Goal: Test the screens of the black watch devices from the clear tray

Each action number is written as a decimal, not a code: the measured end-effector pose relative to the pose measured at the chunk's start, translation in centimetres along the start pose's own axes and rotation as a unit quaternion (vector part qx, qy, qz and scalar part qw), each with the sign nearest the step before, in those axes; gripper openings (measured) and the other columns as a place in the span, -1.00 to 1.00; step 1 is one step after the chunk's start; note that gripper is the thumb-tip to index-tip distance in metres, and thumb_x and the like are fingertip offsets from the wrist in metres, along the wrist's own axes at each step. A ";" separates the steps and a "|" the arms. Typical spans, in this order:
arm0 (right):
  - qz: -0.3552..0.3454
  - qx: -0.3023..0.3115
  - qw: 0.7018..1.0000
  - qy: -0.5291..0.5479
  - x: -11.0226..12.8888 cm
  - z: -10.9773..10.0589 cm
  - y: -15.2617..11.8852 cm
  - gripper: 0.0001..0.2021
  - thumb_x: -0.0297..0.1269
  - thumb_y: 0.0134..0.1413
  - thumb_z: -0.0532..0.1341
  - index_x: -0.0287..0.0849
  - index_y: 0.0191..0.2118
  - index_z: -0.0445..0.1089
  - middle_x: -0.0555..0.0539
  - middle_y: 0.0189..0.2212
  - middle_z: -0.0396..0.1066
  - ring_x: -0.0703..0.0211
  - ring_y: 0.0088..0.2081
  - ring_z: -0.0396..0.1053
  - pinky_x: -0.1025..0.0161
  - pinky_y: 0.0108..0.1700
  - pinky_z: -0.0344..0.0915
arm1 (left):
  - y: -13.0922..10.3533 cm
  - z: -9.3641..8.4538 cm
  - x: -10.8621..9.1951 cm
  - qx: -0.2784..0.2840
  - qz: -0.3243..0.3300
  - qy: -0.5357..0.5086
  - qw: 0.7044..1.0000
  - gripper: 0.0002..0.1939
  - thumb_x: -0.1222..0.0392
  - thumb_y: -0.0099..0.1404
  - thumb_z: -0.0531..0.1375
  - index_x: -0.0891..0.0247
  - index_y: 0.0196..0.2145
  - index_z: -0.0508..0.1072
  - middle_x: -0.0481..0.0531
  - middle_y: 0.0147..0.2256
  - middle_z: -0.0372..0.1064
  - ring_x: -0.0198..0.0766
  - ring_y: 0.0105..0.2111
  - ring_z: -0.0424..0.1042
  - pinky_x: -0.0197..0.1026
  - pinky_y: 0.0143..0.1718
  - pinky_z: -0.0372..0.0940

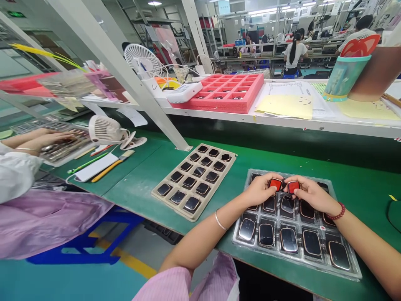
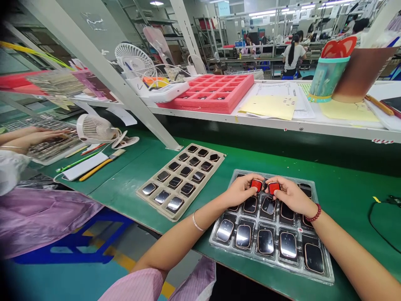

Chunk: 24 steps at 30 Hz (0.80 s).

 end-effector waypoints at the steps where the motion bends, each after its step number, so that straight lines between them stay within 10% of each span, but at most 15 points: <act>1: 0.001 0.000 1.000 0.002 0.0 0.0 0.0 -0.72 -0.37 0.11 0.11 -0.12 -0.03 0.30 -0.10 -0.17 0.41 0.16 -0.36 0.38 0.15 -0.26 0.38 | 0.0 0.0 0.0 0.000 0.002 -0.001 1.000 -0.56 0.42 0.11 0.06 0.29 -0.03 0.38 0.06 -0.18 0.40 -0.36 -0.38 0.34 -0.30 -0.33 0.27; 24: -0.002 -0.006 1.000 0.013 -0.2 0.0 0.0 -0.72 -0.33 0.11 0.12 -0.13 -0.02 0.31 -0.10 -0.20 0.41 0.18 -0.38 0.36 0.16 -0.29 0.36 | 0.0 0.1 0.2 0.004 0.001 0.005 1.000 -0.58 0.41 0.13 0.06 0.30 -0.03 0.37 0.06 -0.19 0.41 -0.36 -0.39 0.36 -0.30 -0.33 0.29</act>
Point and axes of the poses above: each hand's wrist, its own y-axis towards the middle knuckle, its own z-axis out of the palm, x = y × z, the point moved 5 cm from there along y, towards the middle knuckle
